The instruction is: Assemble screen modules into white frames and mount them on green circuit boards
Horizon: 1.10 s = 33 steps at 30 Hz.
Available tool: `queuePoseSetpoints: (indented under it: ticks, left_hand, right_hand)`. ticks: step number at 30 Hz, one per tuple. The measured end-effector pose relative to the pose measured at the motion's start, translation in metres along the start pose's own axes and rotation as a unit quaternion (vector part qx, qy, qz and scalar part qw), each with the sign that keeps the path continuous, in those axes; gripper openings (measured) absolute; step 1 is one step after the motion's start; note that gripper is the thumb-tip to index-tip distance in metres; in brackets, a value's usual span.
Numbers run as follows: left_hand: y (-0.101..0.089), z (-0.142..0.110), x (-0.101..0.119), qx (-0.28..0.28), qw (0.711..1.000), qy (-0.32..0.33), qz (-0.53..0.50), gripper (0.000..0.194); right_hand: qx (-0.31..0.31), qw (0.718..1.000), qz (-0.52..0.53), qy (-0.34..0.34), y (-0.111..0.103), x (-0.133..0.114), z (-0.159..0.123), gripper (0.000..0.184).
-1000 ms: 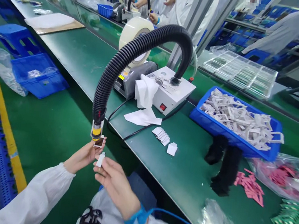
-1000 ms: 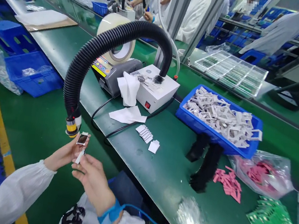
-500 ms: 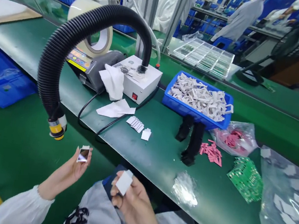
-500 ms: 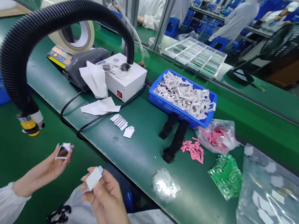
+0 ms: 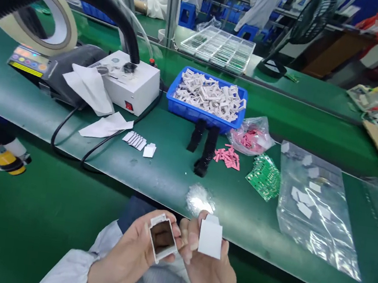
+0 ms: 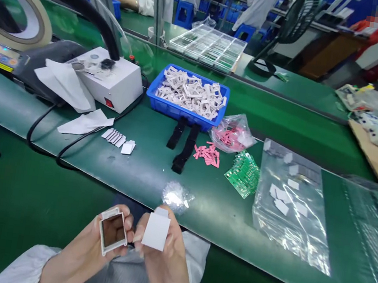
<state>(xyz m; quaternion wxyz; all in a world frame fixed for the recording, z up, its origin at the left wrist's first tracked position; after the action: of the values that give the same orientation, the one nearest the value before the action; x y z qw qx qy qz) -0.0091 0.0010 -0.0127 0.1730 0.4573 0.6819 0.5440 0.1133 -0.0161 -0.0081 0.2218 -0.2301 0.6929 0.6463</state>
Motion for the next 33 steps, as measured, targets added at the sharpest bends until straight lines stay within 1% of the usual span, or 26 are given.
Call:
queuePoseSetpoints:
  ticks: [3, 6, 10, 15, 20, 22, 24, 26, 27, 29, 30, 31, 33]
  left_hand:
    - [0.012, 0.005, -0.003, -0.020, 0.999, 0.010, 0.032, 0.027]
    - [0.018, 0.010, -0.007, -0.021, 0.999, 0.006, 0.049, 0.028]
    - [0.018, 0.017, -0.011, -0.022, 0.998, -0.007, 0.056, 0.028]
    - [0.013, 0.024, -0.011, -0.034, 0.996, -0.021, 0.076, 0.030]
    - [0.014, 0.025, -0.011, -0.029, 0.996, -0.020, 0.080, 0.032]
    - [0.016, 0.025, -0.012, -0.026, 0.997, -0.017, 0.076, 0.032]
    - [0.018, 0.024, -0.013, -0.025, 0.997, -0.016, 0.071, 0.031]
    - [0.022, 0.024, -0.013, -0.020, 0.998, -0.014, 0.065, 0.030]
    - [0.024, 0.023, -0.013, -0.015, 0.998, -0.014, 0.062, 0.030]
    - [0.027, 0.022, -0.013, 0.000, 0.998, -0.011, 0.059, 0.030]
    - [0.028, 0.022, -0.013, 0.008, 0.998, -0.009, 0.059, 0.030]
    - [0.029, 0.022, -0.013, 0.012, 0.998, -0.007, 0.061, 0.030]
    - [0.030, 0.022, -0.013, 0.013, 0.998, 0.000, 0.064, 0.030]
  right_hand:
    - [0.007, 1.000, 0.004, -0.025, -0.002, -0.008, -0.002, 0.034]
    - [0.029, 0.998, -0.020, -0.045, -0.007, -0.012, -0.004, 0.037]
    - [0.063, 0.995, -0.044, -0.056, -0.012, -0.015, -0.006, 0.041]
    - [0.053, 0.996, -0.037, -0.060, -0.013, -0.018, -0.003, 0.038]
    - [0.058, 0.994, -0.075, -0.057, -0.014, -0.018, -0.003, 0.047]
    - [0.052, 0.995, -0.059, -0.063, -0.014, -0.019, -0.003, 0.042]
    - [0.059, 0.994, -0.044, -0.083, -0.014, -0.021, -0.004, 0.035]
    - [0.059, 0.991, -0.060, -0.105, -0.014, -0.025, -0.007, 0.031]
    - [0.052, 0.988, -0.087, -0.116, -0.014, -0.029, -0.008, 0.031]
    - [0.035, 0.972, -0.174, -0.155, -0.013, -0.037, -0.013, 0.028]
    - [0.026, 0.955, -0.229, -0.186, -0.012, -0.041, -0.016, 0.024]
    - [0.017, 0.930, -0.289, -0.224, -0.010, -0.045, -0.018, 0.021]
    - [-0.003, 0.862, -0.409, -0.300, -0.006, -0.052, -0.023, 0.018]
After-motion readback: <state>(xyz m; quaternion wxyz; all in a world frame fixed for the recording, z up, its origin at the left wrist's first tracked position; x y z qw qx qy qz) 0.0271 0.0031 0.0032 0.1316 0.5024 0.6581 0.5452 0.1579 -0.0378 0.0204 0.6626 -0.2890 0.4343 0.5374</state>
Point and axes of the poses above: each hand's wrist, its own z-axis towards the middle knuckle, its own y-axis out of the palm, x = y × z, the point moved 2 cm from there along z, towards the middle knuckle, and after that the axes turned 13 degrees about -y, right-handed, at the moved point
